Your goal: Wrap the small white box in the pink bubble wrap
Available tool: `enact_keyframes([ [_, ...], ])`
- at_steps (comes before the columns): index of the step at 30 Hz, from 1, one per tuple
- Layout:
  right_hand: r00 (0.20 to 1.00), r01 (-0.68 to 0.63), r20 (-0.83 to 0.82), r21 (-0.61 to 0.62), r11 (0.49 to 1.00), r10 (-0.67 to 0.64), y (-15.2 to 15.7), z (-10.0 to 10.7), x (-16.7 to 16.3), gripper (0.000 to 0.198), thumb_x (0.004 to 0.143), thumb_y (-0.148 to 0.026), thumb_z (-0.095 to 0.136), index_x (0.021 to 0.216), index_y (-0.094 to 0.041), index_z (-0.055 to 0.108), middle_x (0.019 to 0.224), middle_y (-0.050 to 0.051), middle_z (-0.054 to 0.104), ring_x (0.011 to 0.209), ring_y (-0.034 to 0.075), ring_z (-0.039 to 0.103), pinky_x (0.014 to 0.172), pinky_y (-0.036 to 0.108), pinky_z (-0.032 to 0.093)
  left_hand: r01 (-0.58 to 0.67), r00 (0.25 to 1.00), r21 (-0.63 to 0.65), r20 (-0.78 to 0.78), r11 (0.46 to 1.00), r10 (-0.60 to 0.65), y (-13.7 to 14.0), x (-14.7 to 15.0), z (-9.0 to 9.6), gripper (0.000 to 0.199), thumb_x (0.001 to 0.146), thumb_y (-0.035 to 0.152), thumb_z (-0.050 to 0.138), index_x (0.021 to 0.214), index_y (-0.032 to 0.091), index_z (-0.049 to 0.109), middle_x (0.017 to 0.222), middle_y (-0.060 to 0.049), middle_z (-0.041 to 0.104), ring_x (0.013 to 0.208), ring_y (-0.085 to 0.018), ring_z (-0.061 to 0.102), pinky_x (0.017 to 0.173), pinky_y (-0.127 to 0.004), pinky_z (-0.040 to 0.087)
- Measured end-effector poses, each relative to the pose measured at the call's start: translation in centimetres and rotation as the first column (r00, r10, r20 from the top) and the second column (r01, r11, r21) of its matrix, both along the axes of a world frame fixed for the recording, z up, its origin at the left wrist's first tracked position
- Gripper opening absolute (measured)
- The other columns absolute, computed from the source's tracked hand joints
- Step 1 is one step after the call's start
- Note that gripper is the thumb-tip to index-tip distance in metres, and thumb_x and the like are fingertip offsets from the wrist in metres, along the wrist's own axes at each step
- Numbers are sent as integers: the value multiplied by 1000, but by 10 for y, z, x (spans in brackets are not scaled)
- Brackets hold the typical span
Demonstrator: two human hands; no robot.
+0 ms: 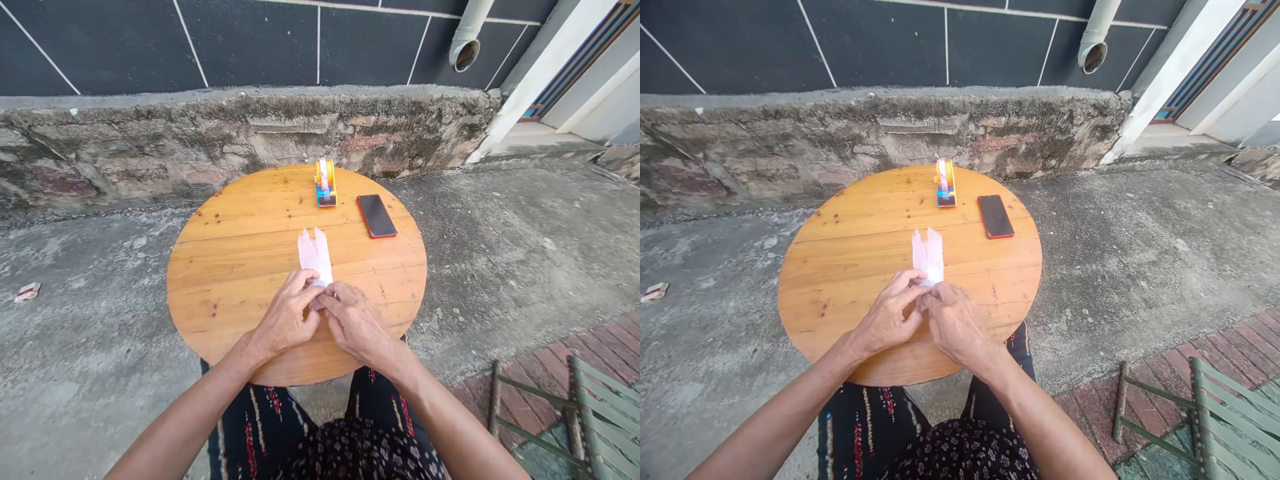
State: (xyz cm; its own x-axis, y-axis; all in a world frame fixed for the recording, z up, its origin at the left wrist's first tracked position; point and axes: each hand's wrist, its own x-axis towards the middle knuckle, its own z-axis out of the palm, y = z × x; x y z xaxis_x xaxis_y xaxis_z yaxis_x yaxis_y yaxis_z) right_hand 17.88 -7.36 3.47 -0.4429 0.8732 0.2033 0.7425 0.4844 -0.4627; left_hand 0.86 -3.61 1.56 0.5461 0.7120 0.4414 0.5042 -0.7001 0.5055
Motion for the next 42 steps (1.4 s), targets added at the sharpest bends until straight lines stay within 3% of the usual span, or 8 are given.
enact_keyframes([
  [6, 999, 14, -33, 35, 999, -13, 2, -8, 1, 32, 85, -5, 44, 107, -15, 66, 99, 10, 57, 89, 20, 53, 80, 35, 47, 28, 1000, -108, 5, 994, -28, 2, -5, 8, 33, 82, 5, 43, 101, 16, 68, 115, -10, 53, 110, -22, 52, 95, -37, 47],
  [13, 962, -138, -243, -39, 990, 125, 12, -3, 17, 38, 91, -4, 38, 116, -21, 60, 108, 6, 62, 98, 16, 58, 85, 31, 46, -11, 998, -105, 68, 994, 18, 0, 2, 7, 27, 86, 10, 45, 96, 15, 70, 113, -10, 55, 109, -22, 53, 95, -36, 48],
  [19, 978, -12, -206, -116, 993, -13, 16, -4, 16, 25, 91, -10, 45, 110, -21, 57, 100, 3, 69, 89, 16, 63, 81, 31, 44, -32, 994, -138, 102, 990, 47, -1, 3, 6, 27, 88, 15, 47, 100, 17, 71, 114, -10, 55, 108, -21, 55, 95, -37, 48],
  [23, 988, 49, -138, -116, 992, -65, 19, -7, 11, 21, 87, -7, 49, 103, -20, 56, 94, 3, 70, 86, 18, 64, 80, 31, 42, -100, 983, -110, 141, 989, 115, 0, 7, 0, 19, 85, 23, 58, 96, 18, 72, 111, -10, 57, 104, -22, 57, 93, -38, 49],
  [26, 986, 86, -133, -108, 990, -100, 19, -10, 9, 21, 85, -8, 52, 102, -21, 53, 90, 1, 69, 81, 17, 64, 80, 31, 41, -141, 971, -99, 181, 985, 157, -1, 10, -7, 19, 84, 16, 56, 93, 19, 73, 111, -9, 58, 102, -20, 58, 90, -37, 51],
  [36, 985, 91, -137, -86, 992, -102, 19, -12, 7, 22, 84, -8, 52, 101, -21, 51, 85, 0, 67, 79, 18, 62, 77, 32, 42, -237, 948, -124, 188, 964, 257, -5, 18, -10, 16, 81, 10, 57, 77, 18, 71, 110, -7, 58, 100, -19, 58, 90, -35, 50],
  [42, 955, -18, -295, -136, 991, -23, 18, -10, 16, 28, 84, -7, 49, 108, -21, 54, 91, 2, 68, 84, 16, 63, 78, 30, 45, -290, 949, -33, 120, 957, 292, -6, 19, -10, 14, 80, 10, 59, 76, 19, 69, 112, -7, 56, 101, -22, 53, 87, -39, 49],
])
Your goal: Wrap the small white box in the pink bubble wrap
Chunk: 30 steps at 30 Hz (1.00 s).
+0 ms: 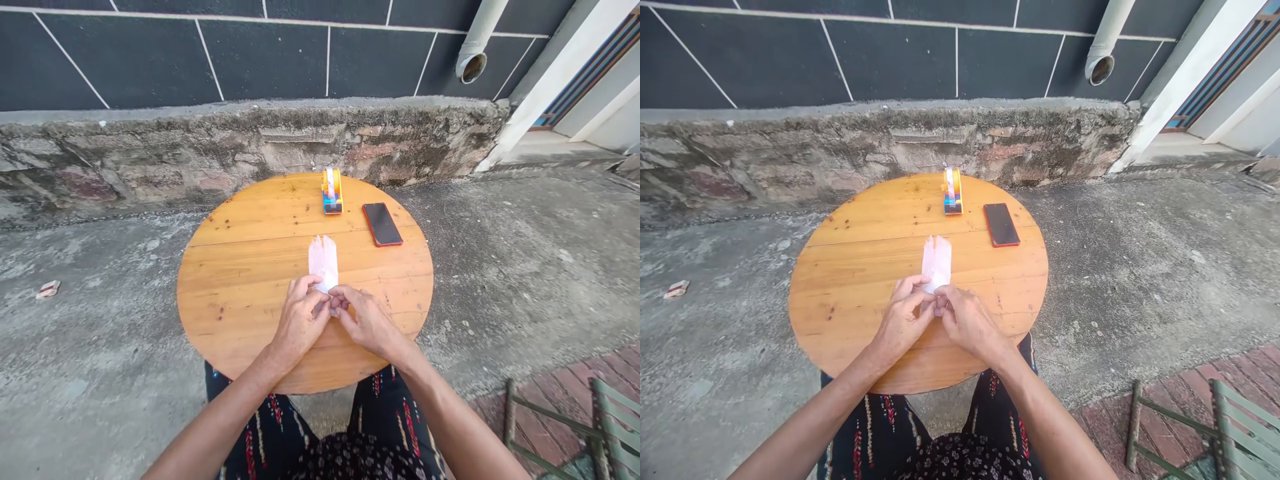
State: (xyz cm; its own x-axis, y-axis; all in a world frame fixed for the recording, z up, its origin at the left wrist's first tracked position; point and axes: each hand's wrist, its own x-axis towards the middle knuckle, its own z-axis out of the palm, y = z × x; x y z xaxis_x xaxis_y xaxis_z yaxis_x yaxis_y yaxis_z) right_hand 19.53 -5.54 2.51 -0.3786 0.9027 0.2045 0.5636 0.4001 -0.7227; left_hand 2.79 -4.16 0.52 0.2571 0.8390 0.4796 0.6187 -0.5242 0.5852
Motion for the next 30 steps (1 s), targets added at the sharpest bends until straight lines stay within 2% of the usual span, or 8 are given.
enact_keyframes([
  [2, 999, -14, -30, -22, 1000, 14, 3, 0, 6, 25, 87, -9, 47, 106, -22, 57, 92, 2, 69, 84, 15, 64, 75, 27, 46, -9, 999, 20, -51, 1000, 10, 1, 0, 2, 14, 79, 9, 60, 75, 19, 68, 113, -7, 56, 103, -23, 51, 88, -41, 48],
  [4, 999, 31, -19, -4, 1000, -31, 10, -1, 12, 21, 88, -12, 48, 102, -22, 60, 91, 1, 69, 81, 15, 63, 70, 26, 46, -4, 997, 8, -71, 1000, 5, 2, 0, 4, 14, 78, 8, 60, 74, 19, 68, 115, -7, 55, 104, -24, 50, 89, -41, 47],
  [8, 994, 105, 27, 142, 984, -110, 39, -2, 20, 19, 88, -14, 49, 98, -20, 64, 93, 3, 68, 80, 15, 62, 69, 26, 46, 11, 997, -35, -70, 999, -13, 5, -1, 7, 14, 76, 8, 60, 71, 19, 67, 119, -7, 53, 109, -25, 50, 90, -42, 47],
  [11, 993, 50, 95, 237, 970, -74, 65, 1, 21, 23, 90, -13, 48, 102, -19, 66, 99, 6, 67, 88, 17, 62, 76, 28, 47, 15, 997, -44, -69, 999, -18, 5, -1, 7, 15, 75, 7, 60, 71, 19, 66, 120, -7, 53, 109, -26, 51, 89, -42, 47],
  [15, 965, -28, 259, 260, 965, -41, 89, 10, 14, 28, 91, -12, 47, 108, -20, 68, 104, 6, 65, 91, 17, 62, 74, 27, 45, 23, 997, -63, -69, 998, -27, 5, -1, 7, 15, 76, 7, 59, 71, 19, 67, 120, -8, 53, 109, -26, 51, 88, -42, 48],
  [23, 864, -137, 503, 276, 951, -22, 99, 19, 2, 32, 89, -11, 49, 108, -26, 69, 108, 6, 59, 70, 12, 56, 59, 24, 39, 50, 997, -84, -55, 995, -55, 8, -1, 9, 16, 76, 7, 58, 71, 19, 66, 116, -7, 55, 107, -25, 51, 89, -41, 48],
  [30, 838, -155, 544, 317, 936, -45, 101, 21, 2, 27, 91, -14, 46, 100, -22, 70, 107, 7, 59, 73, 14, 57, 58, 25, 38, 66, 994, -88, -84, 994, -73, 10, -2, 9, 16, 75, 6, 57, 71, 20, 66, 117, -7, 55, 105, -25, 51, 86, -39, 48],
])
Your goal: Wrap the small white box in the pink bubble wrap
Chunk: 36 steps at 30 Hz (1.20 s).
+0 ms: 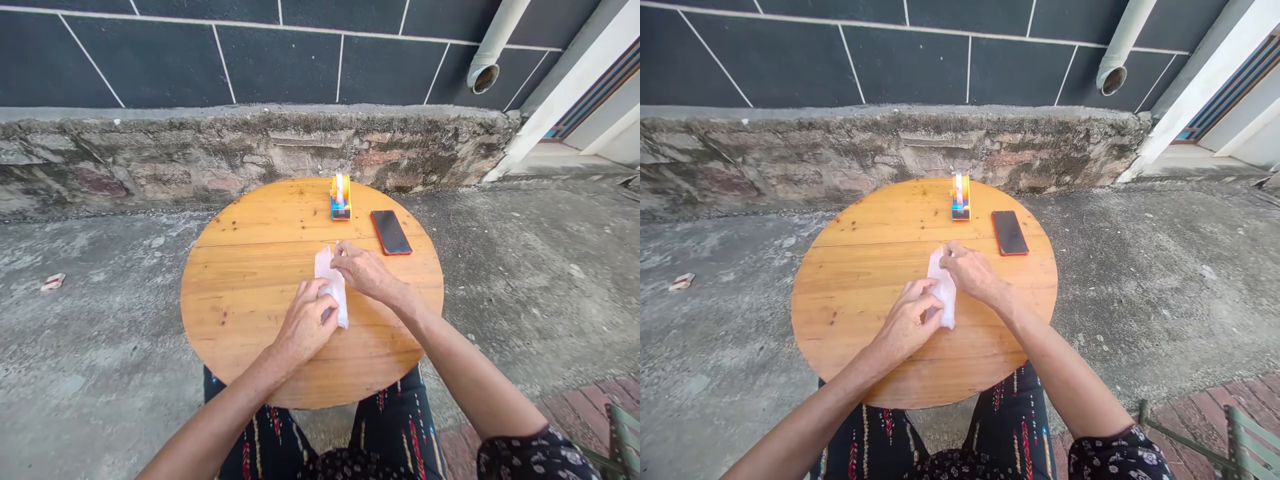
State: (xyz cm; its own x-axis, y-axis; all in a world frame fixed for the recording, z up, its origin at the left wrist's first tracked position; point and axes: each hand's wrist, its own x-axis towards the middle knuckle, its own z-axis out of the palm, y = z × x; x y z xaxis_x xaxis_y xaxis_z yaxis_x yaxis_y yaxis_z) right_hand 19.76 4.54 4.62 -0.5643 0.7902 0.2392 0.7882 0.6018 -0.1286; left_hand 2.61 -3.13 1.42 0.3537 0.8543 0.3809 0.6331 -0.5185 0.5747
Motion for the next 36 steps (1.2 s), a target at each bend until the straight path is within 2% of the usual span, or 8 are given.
enact_keyframes([
  [7, 999, 20, -37, 13, 1000, -20, -5, 3, 3, 24, 91, -13, 48, 98, -22, 70, 111, 6, 58, 75, 14, 58, 61, 25, 39, 25, 998, -4, -53, 1000, -25, 4, 0, 4, 16, 75, 6, 56, 70, 19, 64, 114, -7, 58, 103, -24, 53, 85, -39, 49],
  [11, 1000, 23, -4, -9, 1000, -23, -2, 2, -3, 26, 90, -12, 48, 99, -22, 70, 112, 6, 58, 75, 14, 58, 58, 25, 36, 35, 997, 0, -62, 999, -35, 4, -1, 4, 16, 75, 6, 56, 70, 19, 64, 114, -7, 60, 103, -23, 54, 86, -38, 49],
  [18, 996, -33, 83, -122, 992, 44, 4, 7, -14, 23, 89, -13, 51, 88, -22, 72, 112, 5, 58, 74, 13, 55, 54, 25, 29, 51, 997, -26, -61, 998, -52, 4, -3, 4, 15, 77, 7, 56, 74, 19, 65, 116, -7, 58, 106, -23, 55, 86, -37, 50],
  [25, 984, -73, 143, -229, 971, 108, 13, 5, -15, 22, 89, -13, 51, 86, -20, 71, 109, 5, 58, 72, 11, 54, 54, 24, 27, 65, 997, -25, -33, 998, -65, 3, -2, 7, 15, 80, 9, 53, 73, 18, 63, 136, -8, 47, 112, -24, 55, 90, -37, 48],
  [32, 989, -95, 79, -292, 952, 123, 17, -5, -15, 24, 84, -10, 53, 86, -23, 73, 102, 3, 60, 77, 13, 57, 56, 23, 31, 100, 992, -28, -71, 995, -102, 5, -4, 9, 15, 80, 9, 53, 75, 19, 62, 121, -4, 61, 106, -23, 55, 86, -36, 48],
  [36, 986, -139, -122, -211, 968, 115, 12, -8, -3, 36, 81, -3, 50, 102, -25, 71, 108, 3, 60, 88, 14, 60, 70, 24, 42, 91, 995, -52, -46, 994, -93, 5, -4, 8, 14, 78, 7, 54, 75, 19, 62, 113, -5, 64, 102, -22, 56, 85, -35, 47],
])
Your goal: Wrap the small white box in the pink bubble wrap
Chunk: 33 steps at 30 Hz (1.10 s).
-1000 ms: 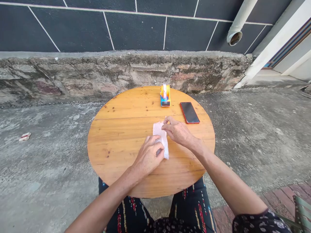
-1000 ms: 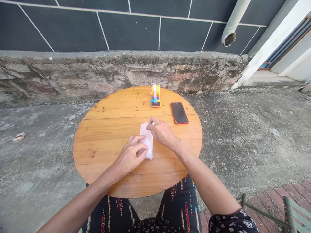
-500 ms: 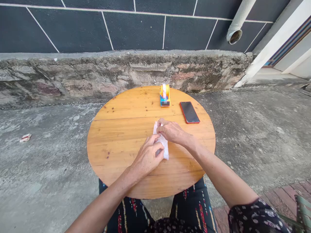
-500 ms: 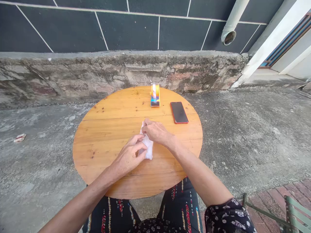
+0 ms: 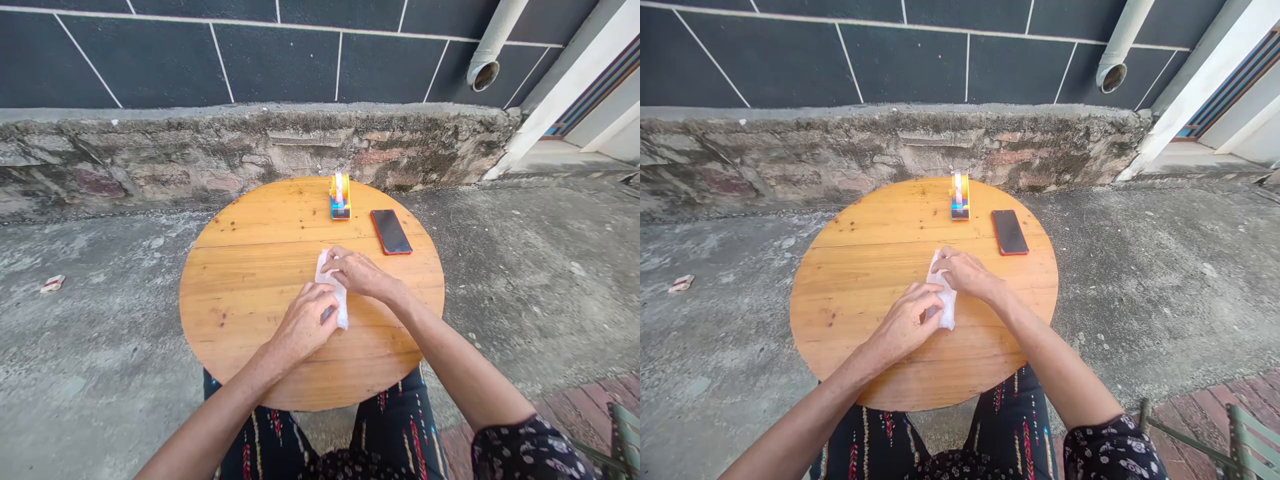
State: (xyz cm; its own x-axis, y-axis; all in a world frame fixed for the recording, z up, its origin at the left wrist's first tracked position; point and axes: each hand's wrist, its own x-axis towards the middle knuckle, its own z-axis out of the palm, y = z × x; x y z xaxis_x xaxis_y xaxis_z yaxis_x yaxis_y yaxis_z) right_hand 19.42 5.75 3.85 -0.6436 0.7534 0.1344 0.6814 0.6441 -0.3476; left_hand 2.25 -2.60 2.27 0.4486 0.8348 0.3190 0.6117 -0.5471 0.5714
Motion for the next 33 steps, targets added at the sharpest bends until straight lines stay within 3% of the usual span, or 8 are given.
enact_keyframes([
  [3, 981, 51, -190, 36, 998, -43, -8, -1, 14, 34, 84, -3, 47, 101, -21, 70, 105, 4, 62, 92, 15, 61, 78, 26, 45, -4, 1000, -7, 9, 1000, 4, 0, 0, 0, 15, 77, 6, 55, 76, 19, 62, 111, -5, 65, 101, -21, 56, 85, -35, 47],
  [6, 962, 42, -272, 28, 999, -33, -19, -4, 23, 30, 89, -6, 44, 96, -19, 70, 101, 5, 65, 93, 16, 62, 81, 28, 47, -4, 1000, -11, 15, 1000, 4, 0, 1, -1, 15, 77, 6, 55, 75, 19, 62, 110, -5, 65, 101, -21, 55, 86, -34, 47],
  [10, 962, -17, -273, -36, 999, 7, -34, -12, 24, 31, 89, -6, 43, 101, -19, 68, 103, 4, 66, 96, 16, 63, 85, 29, 48, 6, 999, -12, 41, 1000, -5, 0, 1, -3, 15, 78, 7, 55, 78, 19, 62, 108, -4, 65, 101, -20, 55, 86, -33, 46],
  [14, 952, 18, -303, -68, 998, -37, -43, -20, 20, 32, 88, -5, 43, 103, -19, 68, 103, 5, 67, 96, 16, 63, 85, 29, 48, 10, 999, -22, 51, 1000, -9, 0, 1, -2, 13, 78, 8, 55, 79, 20, 61, 102, -2, 66, 99, -19, 55, 86, -32, 46],
  [27, 921, 74, -378, -68, 995, -94, -59, -26, 18, 32, 86, -4, 43, 104, -20, 65, 102, 5, 69, 95, 17, 63, 85, 30, 48, 31, 997, -22, 69, 999, -30, 1, 0, -4, 16, 77, 6, 53, 79, 21, 60, 102, -3, 66, 102, -21, 52, 88, -36, 46],
  [33, 903, 90, -418, -34, 995, -96, -73, -24, 20, 39, 84, -4, 46, 116, -21, 61, 115, 7, 66, 107, 19, 60, 94, 36, 47, 40, 997, -55, 69, 998, -36, 2, -1, 0, 16, 79, 8, 52, 81, 21, 61, 99, -2, 66, 101, -21, 53, 87, -36, 47],
])
